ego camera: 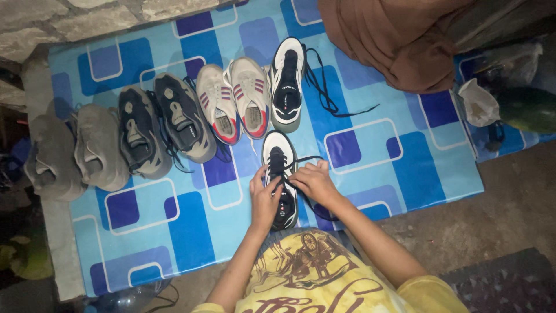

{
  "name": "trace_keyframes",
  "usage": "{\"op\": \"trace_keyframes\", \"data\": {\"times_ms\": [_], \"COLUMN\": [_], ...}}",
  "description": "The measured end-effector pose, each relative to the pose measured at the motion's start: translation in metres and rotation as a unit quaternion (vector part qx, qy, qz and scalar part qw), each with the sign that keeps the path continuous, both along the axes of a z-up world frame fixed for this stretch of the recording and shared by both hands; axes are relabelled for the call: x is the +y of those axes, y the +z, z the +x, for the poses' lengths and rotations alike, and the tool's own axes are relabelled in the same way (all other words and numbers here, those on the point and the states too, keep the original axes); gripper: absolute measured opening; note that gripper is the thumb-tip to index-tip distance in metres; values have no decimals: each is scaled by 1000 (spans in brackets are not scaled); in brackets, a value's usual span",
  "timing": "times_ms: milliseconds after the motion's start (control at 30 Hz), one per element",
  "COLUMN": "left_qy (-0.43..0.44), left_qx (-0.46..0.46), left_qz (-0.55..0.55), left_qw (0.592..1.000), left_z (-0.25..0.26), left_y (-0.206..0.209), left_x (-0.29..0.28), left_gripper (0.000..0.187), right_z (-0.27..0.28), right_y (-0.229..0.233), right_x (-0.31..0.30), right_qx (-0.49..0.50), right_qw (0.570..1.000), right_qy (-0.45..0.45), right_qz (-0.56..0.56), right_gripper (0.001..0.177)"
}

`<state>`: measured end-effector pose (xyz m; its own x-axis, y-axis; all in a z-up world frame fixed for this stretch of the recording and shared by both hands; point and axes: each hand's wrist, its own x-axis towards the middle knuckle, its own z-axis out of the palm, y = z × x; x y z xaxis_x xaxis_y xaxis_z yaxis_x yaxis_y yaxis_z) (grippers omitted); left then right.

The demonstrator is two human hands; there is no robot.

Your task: The person removes the laces from a black and white sneaker, then re-laces it by threading the laces through the eyelets and tying a knot. The task is performed on a single shoe placed on a blue patterned mat.

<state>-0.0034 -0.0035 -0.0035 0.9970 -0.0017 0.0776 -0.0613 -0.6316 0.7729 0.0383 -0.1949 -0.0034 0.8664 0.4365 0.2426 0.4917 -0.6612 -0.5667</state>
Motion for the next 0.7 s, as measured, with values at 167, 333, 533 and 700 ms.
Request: {"op": "trace_keyframes", "data": {"times_ms": [167, 333, 533, 700], "left_qy": [-18, -53, -30, -36], "left_qx": [-27, -41, -13, -10], "left_qz": [44, 96, 63, 75], "left_qw": [998, 993, 997, 997], "left_z": [5, 11, 9, 8], "left_y": [10, 8, -6, -11], "left_x": [2, 3, 4, 1], "left_gripper": [41, 29, 23, 30], "right_z": [0, -4, 2, 6], "right_y": [4, -5, -18, -16], "right_x": [2, -1, -7, -7], "right_qx": [-18, 5, 16, 11], "right_qw": [1000, 1000, 997, 999], "right_qy": [14, -10, -76, -39], "right_qz": [-2, 12, 28, 11], "right_gripper": [7, 7, 5, 5]}}
